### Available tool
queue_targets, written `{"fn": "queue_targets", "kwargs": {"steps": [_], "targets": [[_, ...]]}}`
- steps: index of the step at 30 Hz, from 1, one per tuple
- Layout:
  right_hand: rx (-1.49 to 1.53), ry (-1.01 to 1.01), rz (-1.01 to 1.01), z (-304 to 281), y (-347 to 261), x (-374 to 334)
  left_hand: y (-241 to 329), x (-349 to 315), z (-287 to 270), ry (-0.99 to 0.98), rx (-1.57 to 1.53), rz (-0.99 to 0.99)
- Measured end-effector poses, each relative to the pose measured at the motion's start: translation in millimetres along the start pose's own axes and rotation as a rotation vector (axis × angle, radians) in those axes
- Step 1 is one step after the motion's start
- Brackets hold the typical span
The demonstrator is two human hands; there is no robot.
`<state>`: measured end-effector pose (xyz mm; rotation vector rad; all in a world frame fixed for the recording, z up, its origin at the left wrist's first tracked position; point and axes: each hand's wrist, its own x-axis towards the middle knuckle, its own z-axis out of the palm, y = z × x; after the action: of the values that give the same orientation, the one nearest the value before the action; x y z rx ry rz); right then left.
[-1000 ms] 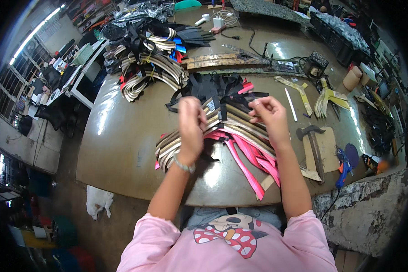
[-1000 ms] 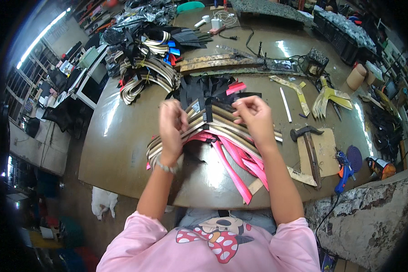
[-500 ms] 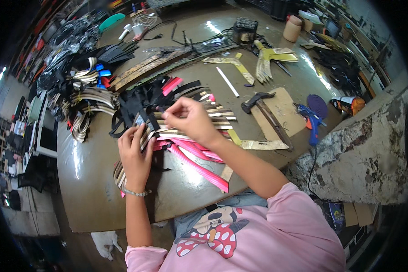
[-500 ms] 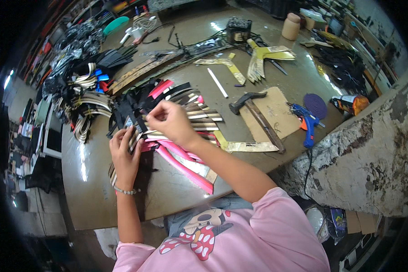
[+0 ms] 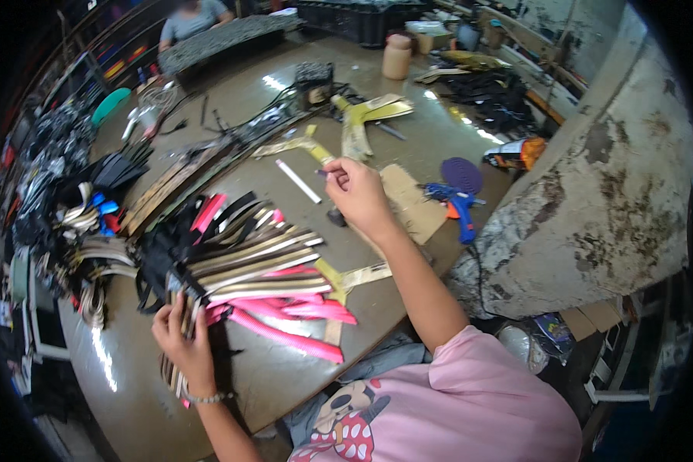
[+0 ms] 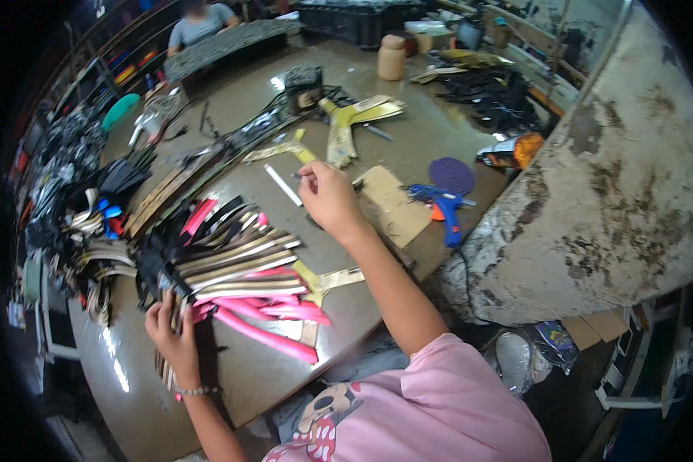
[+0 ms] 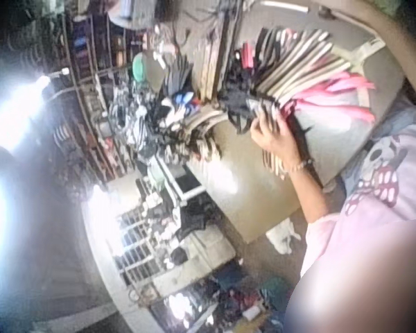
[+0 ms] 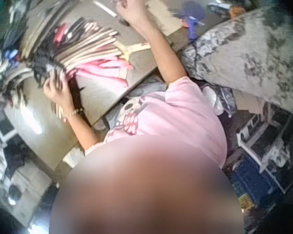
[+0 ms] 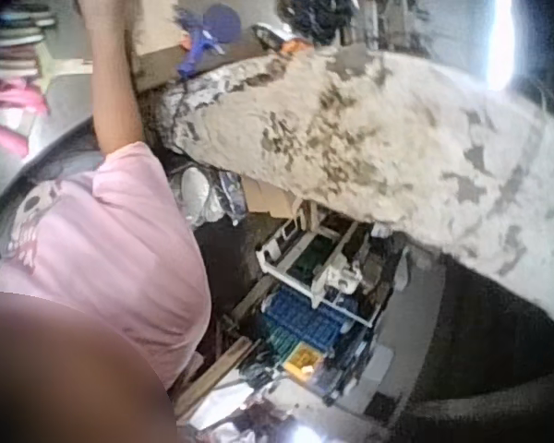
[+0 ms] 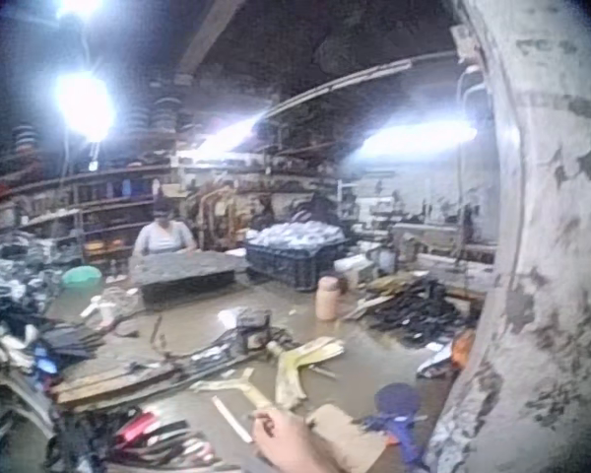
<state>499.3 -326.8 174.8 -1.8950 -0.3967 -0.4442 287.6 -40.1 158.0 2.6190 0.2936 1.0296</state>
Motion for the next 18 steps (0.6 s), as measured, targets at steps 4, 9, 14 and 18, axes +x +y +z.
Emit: {"fn": "queue_targets", "kwargs": {"steps": [4,9,14,18], "targets": [[-0.468,0.105,-0.160,-18.3,24.6,-22.6,3.0,0.0,-2.6,-0.046,0.010,-0.020],[-0.580,-0.010,-0.064,-13.0,31.7,-40.0,2.0,-1.2,-5.8,-0.074,0.007,-0.020],[-0.600,-0.011,-0.062,-12.4,30.6,-38.4,3.4,-1.1,-6.2,-0.080,-0.009,-0.041],[-0.590,0.031,-0.053,-11.5,30.5,-38.0,5.0,0.1,-6.5,-0.061,-0.001,-0.022]]}}
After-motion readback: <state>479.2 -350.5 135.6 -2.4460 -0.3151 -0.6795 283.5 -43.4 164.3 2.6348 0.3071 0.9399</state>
